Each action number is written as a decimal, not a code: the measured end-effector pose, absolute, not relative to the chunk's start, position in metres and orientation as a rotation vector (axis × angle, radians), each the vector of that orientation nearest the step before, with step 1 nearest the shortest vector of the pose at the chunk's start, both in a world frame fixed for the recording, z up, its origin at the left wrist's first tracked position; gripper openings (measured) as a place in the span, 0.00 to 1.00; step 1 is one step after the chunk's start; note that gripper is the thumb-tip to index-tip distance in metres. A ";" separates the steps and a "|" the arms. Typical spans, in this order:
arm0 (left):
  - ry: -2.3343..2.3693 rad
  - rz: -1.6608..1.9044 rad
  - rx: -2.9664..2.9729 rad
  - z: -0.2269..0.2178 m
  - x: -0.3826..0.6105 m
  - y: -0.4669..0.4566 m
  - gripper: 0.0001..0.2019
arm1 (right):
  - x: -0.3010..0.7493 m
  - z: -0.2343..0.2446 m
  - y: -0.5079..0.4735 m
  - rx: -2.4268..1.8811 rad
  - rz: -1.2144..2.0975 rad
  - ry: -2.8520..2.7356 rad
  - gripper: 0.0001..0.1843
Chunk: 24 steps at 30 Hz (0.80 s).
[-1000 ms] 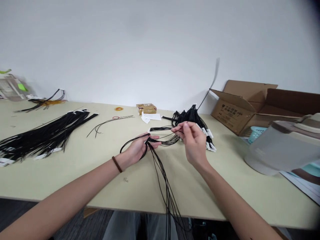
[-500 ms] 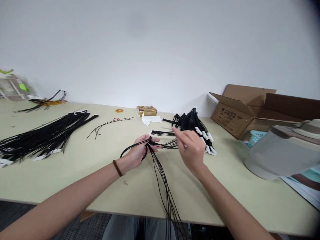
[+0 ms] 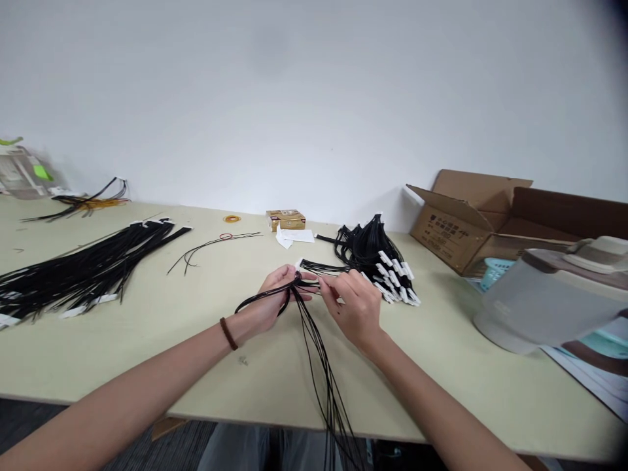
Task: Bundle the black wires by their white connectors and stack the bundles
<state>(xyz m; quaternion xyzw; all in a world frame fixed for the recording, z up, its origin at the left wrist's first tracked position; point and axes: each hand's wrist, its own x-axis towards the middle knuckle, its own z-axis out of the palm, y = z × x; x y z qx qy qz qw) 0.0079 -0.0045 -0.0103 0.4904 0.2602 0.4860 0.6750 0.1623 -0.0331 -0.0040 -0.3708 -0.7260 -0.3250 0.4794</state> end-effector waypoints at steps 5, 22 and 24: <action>0.557 1.091 1.124 -0.012 0.008 -0.006 0.12 | 0.161 -0.005 -0.033 -0.905 -0.821 -1.766 0.05; 0.590 1.160 1.165 -0.012 0.012 -0.008 0.12 | 0.157 -0.006 -0.034 -0.890 -1.022 -1.818 0.10; 0.615 1.173 1.165 -0.012 0.012 -0.008 0.12 | 0.157 -0.005 -0.034 -0.912 -1.024 -1.817 0.10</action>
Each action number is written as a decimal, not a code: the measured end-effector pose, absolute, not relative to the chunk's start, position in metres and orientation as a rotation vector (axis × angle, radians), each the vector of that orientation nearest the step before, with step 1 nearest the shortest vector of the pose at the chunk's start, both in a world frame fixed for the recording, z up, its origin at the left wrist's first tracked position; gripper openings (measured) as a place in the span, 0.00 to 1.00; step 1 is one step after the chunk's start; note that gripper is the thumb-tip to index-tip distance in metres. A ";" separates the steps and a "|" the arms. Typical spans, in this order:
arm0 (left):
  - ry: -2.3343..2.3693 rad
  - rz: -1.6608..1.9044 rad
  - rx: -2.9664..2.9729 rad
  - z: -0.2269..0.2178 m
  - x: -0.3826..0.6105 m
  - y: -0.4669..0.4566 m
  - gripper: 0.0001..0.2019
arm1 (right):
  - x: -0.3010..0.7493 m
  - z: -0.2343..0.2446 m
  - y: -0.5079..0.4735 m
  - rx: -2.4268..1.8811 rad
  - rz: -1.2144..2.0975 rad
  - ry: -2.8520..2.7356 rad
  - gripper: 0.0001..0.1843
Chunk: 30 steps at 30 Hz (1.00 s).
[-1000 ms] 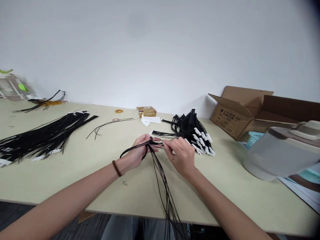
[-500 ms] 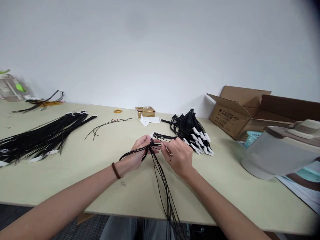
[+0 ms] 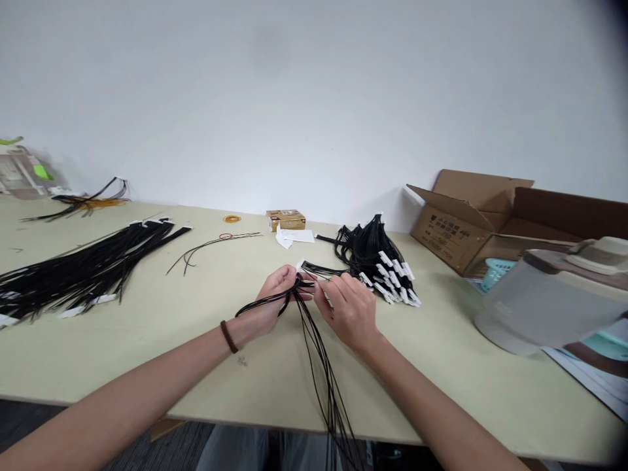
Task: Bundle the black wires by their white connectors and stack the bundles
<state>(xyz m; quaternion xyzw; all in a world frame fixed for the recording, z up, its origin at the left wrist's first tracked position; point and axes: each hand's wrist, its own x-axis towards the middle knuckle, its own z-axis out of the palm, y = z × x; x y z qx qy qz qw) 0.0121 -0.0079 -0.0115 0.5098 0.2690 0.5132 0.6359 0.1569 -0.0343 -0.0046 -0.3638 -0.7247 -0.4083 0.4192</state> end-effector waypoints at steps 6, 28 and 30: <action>0.662 1.194 1.176 -0.012 0.013 -0.007 0.13 | 0.158 -0.002 -0.036 -0.917 -1.086 -1.859 0.06; 0.700 1.200 1.164 -0.007 0.014 -0.010 0.13 | 0.156 -0.004 -0.035 -0.921 -1.063 -1.839 0.09; 0.692 1.197 1.158 -0.005 0.015 -0.011 0.13 | 0.156 -0.004 -0.035 -0.926 -1.050 -1.840 0.09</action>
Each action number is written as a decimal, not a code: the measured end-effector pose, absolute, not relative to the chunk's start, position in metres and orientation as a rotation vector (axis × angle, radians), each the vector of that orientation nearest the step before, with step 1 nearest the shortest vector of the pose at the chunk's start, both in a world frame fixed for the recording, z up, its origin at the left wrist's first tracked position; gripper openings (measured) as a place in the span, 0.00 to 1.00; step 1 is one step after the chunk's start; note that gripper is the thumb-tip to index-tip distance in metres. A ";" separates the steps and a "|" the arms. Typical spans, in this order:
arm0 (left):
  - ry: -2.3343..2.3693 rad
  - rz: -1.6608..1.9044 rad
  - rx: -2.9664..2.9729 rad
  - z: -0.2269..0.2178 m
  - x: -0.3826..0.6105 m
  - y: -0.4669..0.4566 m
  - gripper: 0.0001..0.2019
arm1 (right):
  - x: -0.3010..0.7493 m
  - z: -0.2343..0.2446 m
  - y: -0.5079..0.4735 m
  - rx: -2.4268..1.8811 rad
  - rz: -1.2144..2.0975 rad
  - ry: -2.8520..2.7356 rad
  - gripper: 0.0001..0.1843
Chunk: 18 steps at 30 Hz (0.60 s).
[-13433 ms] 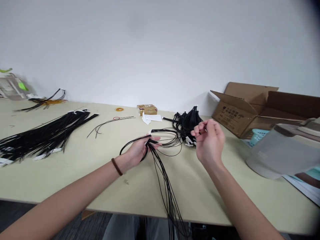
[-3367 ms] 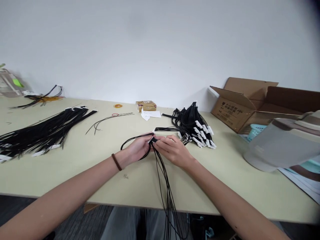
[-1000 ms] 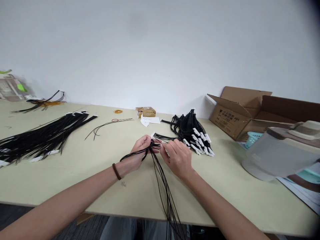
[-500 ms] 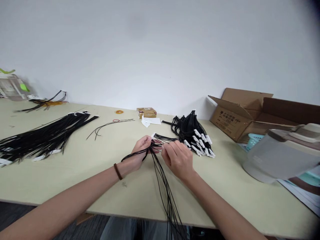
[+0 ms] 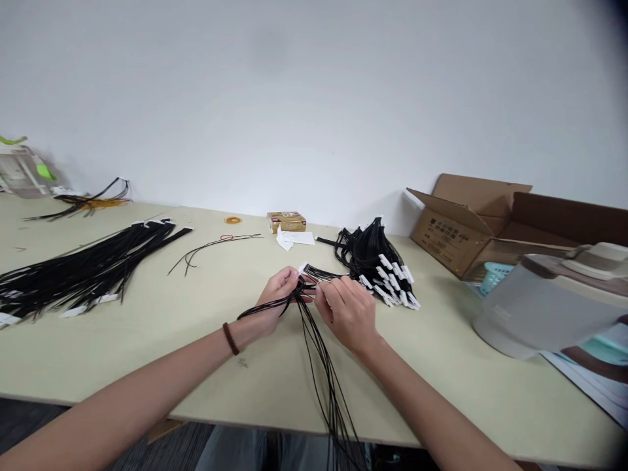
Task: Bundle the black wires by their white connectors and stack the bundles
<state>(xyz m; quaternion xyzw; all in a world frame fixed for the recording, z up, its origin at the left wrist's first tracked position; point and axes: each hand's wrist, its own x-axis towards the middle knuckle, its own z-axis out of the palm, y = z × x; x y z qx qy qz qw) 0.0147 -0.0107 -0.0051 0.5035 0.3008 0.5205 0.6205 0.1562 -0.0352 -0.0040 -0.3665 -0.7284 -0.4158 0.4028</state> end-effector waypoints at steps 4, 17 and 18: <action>0.687 1.197 1.164 -0.005 0.015 -0.011 0.13 | 0.156 -0.005 -0.035 -0.933 -1.039 -1.839 0.09; 0.681 1.224 1.213 -0.012 0.013 -0.007 0.14 | 0.156 -0.004 -0.036 -0.933 -0.986 -1.856 0.08; 0.676 1.223 1.211 -0.013 0.013 -0.007 0.13 | 0.156 -0.004 -0.036 -0.933 -0.984 -1.856 0.08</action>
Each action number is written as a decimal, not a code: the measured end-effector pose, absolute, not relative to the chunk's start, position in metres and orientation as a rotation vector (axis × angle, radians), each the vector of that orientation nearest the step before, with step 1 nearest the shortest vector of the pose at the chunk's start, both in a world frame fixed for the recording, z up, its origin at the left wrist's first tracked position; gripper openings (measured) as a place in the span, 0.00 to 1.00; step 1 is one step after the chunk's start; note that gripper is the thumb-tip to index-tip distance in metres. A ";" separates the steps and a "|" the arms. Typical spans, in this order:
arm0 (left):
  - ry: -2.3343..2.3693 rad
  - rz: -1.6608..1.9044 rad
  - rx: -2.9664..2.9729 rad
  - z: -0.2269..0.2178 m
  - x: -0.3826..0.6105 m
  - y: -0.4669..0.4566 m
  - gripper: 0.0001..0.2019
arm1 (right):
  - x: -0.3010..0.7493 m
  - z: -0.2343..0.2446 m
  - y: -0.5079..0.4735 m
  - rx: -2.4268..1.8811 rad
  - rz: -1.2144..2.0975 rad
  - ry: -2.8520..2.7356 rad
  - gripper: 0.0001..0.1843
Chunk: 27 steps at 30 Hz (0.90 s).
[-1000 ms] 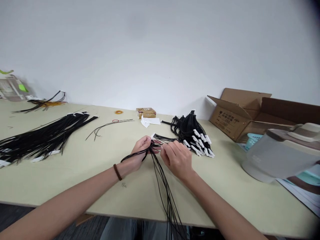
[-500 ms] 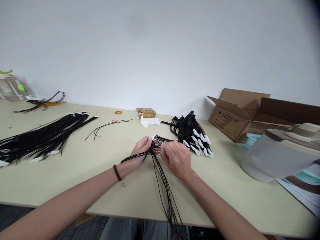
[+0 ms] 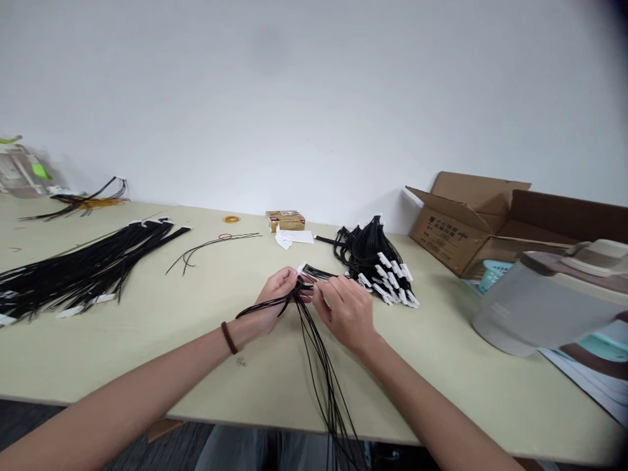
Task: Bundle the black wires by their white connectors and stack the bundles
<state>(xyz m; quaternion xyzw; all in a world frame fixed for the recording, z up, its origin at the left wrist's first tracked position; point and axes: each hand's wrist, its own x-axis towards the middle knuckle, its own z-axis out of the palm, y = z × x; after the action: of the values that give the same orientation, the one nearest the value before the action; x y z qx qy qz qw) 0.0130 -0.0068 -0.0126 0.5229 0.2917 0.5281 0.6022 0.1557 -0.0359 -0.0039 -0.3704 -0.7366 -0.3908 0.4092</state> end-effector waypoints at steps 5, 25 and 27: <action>0.662 1.213 1.205 -0.014 0.013 -0.007 0.13 | 0.156 -0.005 -0.035 -0.926 -0.973 -1.852 0.08; 0.635 1.182 1.216 -0.014 0.013 -0.007 0.13 | 0.155 -0.004 -0.036 -0.915 -0.921 -1.859 0.07; 0.625 1.184 1.212 -0.015 0.012 -0.007 0.13 | 0.155 -0.004 -0.036 -0.913 -0.914 -1.863 0.07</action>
<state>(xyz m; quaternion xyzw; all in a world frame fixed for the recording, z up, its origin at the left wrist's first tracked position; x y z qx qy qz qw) 0.0125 -0.0072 -0.0145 0.5270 0.2715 0.5148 0.6193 0.1551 -0.0365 -0.0036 -0.3649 -0.7443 -0.3654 0.4235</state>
